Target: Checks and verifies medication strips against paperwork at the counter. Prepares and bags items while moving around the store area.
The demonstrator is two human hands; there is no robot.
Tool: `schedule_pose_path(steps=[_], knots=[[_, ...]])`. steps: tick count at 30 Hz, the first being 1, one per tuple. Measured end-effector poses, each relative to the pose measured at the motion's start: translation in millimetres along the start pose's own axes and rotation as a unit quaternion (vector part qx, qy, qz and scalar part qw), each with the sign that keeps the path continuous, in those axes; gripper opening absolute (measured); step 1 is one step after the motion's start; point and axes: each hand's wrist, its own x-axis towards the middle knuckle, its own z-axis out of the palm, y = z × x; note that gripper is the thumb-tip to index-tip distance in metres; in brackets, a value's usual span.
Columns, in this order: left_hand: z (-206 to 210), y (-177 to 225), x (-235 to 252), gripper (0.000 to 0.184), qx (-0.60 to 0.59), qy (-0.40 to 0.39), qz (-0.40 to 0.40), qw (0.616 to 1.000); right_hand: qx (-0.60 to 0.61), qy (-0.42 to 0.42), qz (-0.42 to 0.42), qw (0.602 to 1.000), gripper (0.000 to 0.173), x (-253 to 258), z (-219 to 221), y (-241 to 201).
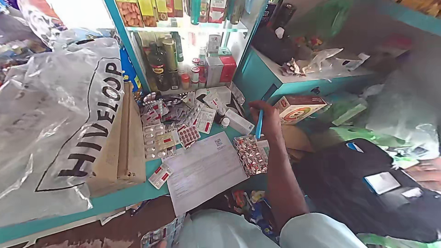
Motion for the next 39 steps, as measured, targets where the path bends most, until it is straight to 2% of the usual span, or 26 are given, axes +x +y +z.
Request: schedule_pose_path(steps=[3,6,8,11,13,16,18,20,22,27,30,33,37,39], knots=[[1.5,0.6,3.7,0.019,-0.034,-0.022,0.002,0.999,0.005,-0.013,0.014,1.000,0.019,-11.9,14.1,4.8],[3.1,-0.1,4.5,0.019,-0.039,-0.025,0.013,0.999,0.002,-0.006,0.050,0.999,0.020,-17.3,24.6,11.6],[4.5,0.1,6.3,0.019,-0.029,-0.026,0.020,0.999,-0.014,-0.030,0.036,0.999,0.022,-8.8,30.0,13.6],[8.3,3.8,10.4,0.016,-0.020,-0.031,0.023,0.999,-0.017,-0.105,-0.064,0.992,0.027,18.7,50.3,21.6],[12.6,1.8,13.2,0.014,-0.035,-0.033,0.047,0.998,-0.040,-0.177,-0.101,0.978,0.030,44.1,67.7,29.3],[18.8,10.8,13.8,0.010,-0.060,-0.023,0.029,0.998,-0.143,-0.322,-0.051,0.935,0.028,75.3,77.4,24.6],[24.4,22.1,13.4,0.013,-0.072,0.000,-0.017,0.997,-0.200,-0.350,-0.022,0.915,0.024,84.7,81.1,25.8],[23.6,4.9,7.5,0.018,-0.078,-0.003,-0.008,0.997,-0.236,-0.357,-0.028,0.904,0.018,89.3,75.8,20.9],[19.6,2.5,2.8,0.014,-0.089,-0.020,-0.002,0.996,-0.271,-0.365,-0.036,0.890,0.012,91.3,73.5,21.7],[19.5,2.9,-2.9,0.011,-0.112,0.006,0.008,0.994,-0.324,-0.393,-0.068,0.858,0.010,99.1,86.6,50.7],[16.3,0.3,-4.2,0.011,-0.118,0.013,0.010,0.993,-0.316,-0.387,-0.076,0.863,0.006,102.8,81.8,44.9],[12.2,-4.8,-4.2,0.013,-0.122,0.001,0.027,0.992,-0.285,-0.353,-0.090,0.887,0.016,114.6,60.5,23.1],[10.8,-10.0,-1.4,0.014,-0.111,0.003,0.040,0.993,-0.268,-0.290,-0.152,0.906,0.022,133.8,32.9,2.5],[10.7,-12.6,-1.3,0.012,-0.103,0.025,0.034,0.994,-0.272,-0.288,-0.123,0.910,0.022,138.0,16.4,-21.3]])
